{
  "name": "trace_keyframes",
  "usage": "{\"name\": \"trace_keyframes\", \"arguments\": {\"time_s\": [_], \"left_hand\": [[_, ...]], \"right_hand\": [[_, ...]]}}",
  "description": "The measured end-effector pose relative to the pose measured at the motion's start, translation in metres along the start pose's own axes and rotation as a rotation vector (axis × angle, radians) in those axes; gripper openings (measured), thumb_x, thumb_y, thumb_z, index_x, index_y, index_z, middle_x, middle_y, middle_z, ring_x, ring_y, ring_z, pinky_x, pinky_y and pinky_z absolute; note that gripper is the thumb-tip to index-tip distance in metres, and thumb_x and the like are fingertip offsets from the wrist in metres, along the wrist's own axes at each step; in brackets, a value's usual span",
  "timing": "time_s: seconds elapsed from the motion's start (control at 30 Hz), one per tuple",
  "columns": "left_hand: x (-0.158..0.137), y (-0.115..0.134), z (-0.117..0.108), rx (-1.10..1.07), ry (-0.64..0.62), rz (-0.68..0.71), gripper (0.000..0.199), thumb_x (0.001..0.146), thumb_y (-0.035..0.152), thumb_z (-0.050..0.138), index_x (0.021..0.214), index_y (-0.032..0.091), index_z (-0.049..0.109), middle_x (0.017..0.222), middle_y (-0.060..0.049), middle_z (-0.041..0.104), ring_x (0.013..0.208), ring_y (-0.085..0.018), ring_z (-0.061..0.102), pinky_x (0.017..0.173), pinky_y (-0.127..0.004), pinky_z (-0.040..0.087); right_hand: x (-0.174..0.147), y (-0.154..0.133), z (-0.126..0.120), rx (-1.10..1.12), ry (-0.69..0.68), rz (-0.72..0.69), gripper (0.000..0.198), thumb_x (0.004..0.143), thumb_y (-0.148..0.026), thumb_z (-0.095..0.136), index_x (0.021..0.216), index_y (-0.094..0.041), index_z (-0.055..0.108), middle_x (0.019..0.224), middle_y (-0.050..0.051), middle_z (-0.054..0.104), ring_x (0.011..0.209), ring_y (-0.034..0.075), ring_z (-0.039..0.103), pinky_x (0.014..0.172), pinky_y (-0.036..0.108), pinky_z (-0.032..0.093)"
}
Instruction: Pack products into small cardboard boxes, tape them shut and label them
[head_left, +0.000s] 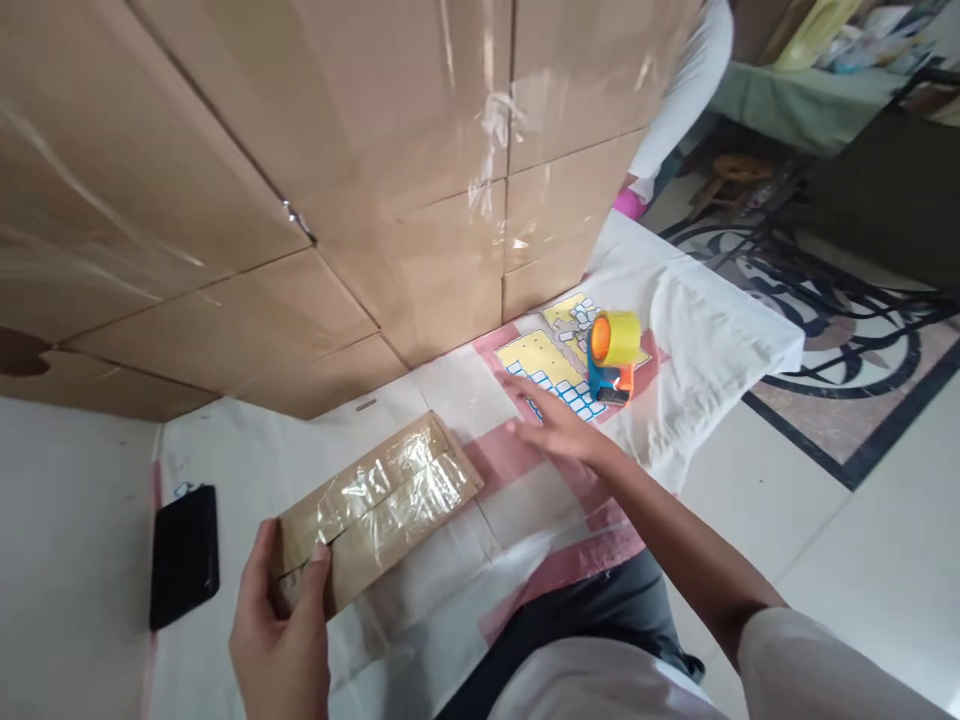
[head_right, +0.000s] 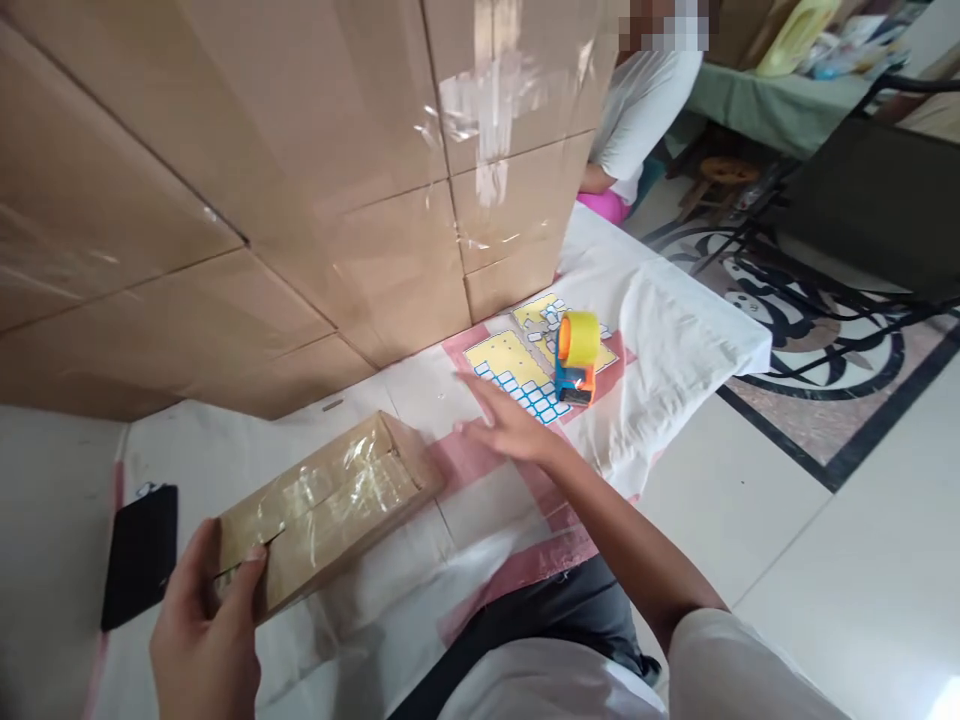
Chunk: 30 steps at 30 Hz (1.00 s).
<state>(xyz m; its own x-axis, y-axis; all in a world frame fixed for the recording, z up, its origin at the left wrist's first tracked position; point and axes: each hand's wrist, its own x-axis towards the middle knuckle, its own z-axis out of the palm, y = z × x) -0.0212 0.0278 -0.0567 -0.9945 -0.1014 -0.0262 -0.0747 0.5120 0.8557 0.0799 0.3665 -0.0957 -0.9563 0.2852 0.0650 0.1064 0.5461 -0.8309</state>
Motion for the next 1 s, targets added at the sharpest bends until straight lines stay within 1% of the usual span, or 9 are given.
{"name": "trace_keyframes", "arguments": {"time_s": [0.1,0.23,0.37,0.53,0.7,0.77,0.83,0.9,1.0], "left_hand": [[-0.006,0.005,0.002,-0.015,0.027,0.011,0.070,0.073,0.053,0.079,0.137,0.033,0.061,0.146,-0.003,0.060,0.138,-0.034,0.052,0.120,-0.056,0.037],[-0.009,0.008,0.004,-0.023,0.022,0.036,0.072,0.073,0.052,0.079,0.138,0.028,0.061,0.147,-0.006,0.060,0.138,-0.034,0.051,0.120,-0.056,0.036],[-0.007,0.006,0.006,-0.031,0.045,0.052,0.072,0.072,0.050,0.079,0.137,0.025,0.062,0.146,-0.008,0.060,0.137,-0.033,0.052,0.120,-0.054,0.036],[-0.011,0.011,0.001,0.029,0.087,0.128,0.075,0.074,0.047,0.078,0.141,0.022,0.057,0.149,-0.012,0.056,0.138,-0.035,0.051,0.116,-0.056,0.040],[-0.043,0.040,0.009,0.180,0.377,0.804,0.057,0.076,0.022,0.076,0.130,0.017,0.061,0.132,-0.016,0.065,0.126,-0.032,0.060,0.110,-0.054,0.047],[-0.063,0.056,0.025,0.116,0.296,1.059,0.040,0.077,0.014,0.074,0.116,0.020,0.066,0.107,-0.010,0.074,0.103,-0.026,0.069,0.096,-0.046,0.055],[-0.083,0.074,0.050,0.081,0.064,1.177,0.028,0.081,0.010,0.070,0.106,0.022,0.067,0.092,-0.005,0.073,0.086,-0.019,0.070,0.082,-0.034,0.057],[-0.098,0.088,0.077,0.062,-0.142,1.091,0.027,0.087,0.013,0.066,0.113,0.021,0.066,0.097,-0.006,0.072,0.088,-0.017,0.069,0.080,-0.030,0.056],[-0.110,0.098,0.110,0.107,-0.200,0.919,0.040,0.090,0.030,0.068,0.127,0.019,0.061,0.117,-0.013,0.068,0.107,-0.022,0.066,0.092,-0.037,0.055]], "right_hand": [[0.009,0.022,-0.019,-0.321,0.305,0.428,0.082,0.086,-0.042,0.070,0.154,-0.016,0.035,0.153,0.023,0.044,0.143,0.043,0.036,0.115,0.060,0.030],[0.023,0.031,-0.022,-0.515,0.258,0.678,0.097,0.072,-0.041,0.083,0.152,-0.015,0.034,0.148,0.026,0.044,0.137,0.050,0.035,0.106,0.066,0.033],[0.024,0.035,-0.020,-0.123,0.389,0.641,0.094,0.064,-0.020,0.081,0.148,-0.014,0.039,0.146,0.026,0.044,0.139,0.047,0.036,0.111,0.060,0.032],[0.010,0.040,-0.021,0.374,0.382,0.566,0.073,0.074,-0.020,0.069,0.142,-0.016,0.043,0.118,0.014,0.070,0.108,0.030,0.069,0.094,0.048,0.055],[-0.011,0.014,-0.015,0.787,0.376,0.407,0.057,0.073,-0.024,0.071,0.127,-0.019,0.055,0.119,0.012,0.074,0.098,0.027,0.074,0.085,0.044,0.061],[-0.021,0.001,-0.012,1.020,0.349,0.342,0.052,0.069,-0.025,0.077,0.119,-0.020,0.062,0.114,0.011,0.077,0.097,0.030,0.075,0.086,0.048,0.061],[-0.029,-0.010,-0.009,1.104,0.313,0.336,0.043,0.070,-0.030,0.080,0.111,-0.020,0.069,0.105,0.009,0.079,0.093,0.031,0.075,0.086,0.048,0.060],[-0.037,-0.020,-0.006,1.057,0.294,0.338,0.037,0.072,-0.038,0.081,0.104,-0.020,0.074,0.100,0.008,0.080,0.090,0.029,0.075,0.085,0.046,0.060],[-0.048,-0.036,-0.005,0.976,0.243,0.277,0.037,0.074,-0.046,0.081,0.099,-0.019,0.077,0.100,0.008,0.079,0.091,0.027,0.074,0.085,0.042,0.059]]}}
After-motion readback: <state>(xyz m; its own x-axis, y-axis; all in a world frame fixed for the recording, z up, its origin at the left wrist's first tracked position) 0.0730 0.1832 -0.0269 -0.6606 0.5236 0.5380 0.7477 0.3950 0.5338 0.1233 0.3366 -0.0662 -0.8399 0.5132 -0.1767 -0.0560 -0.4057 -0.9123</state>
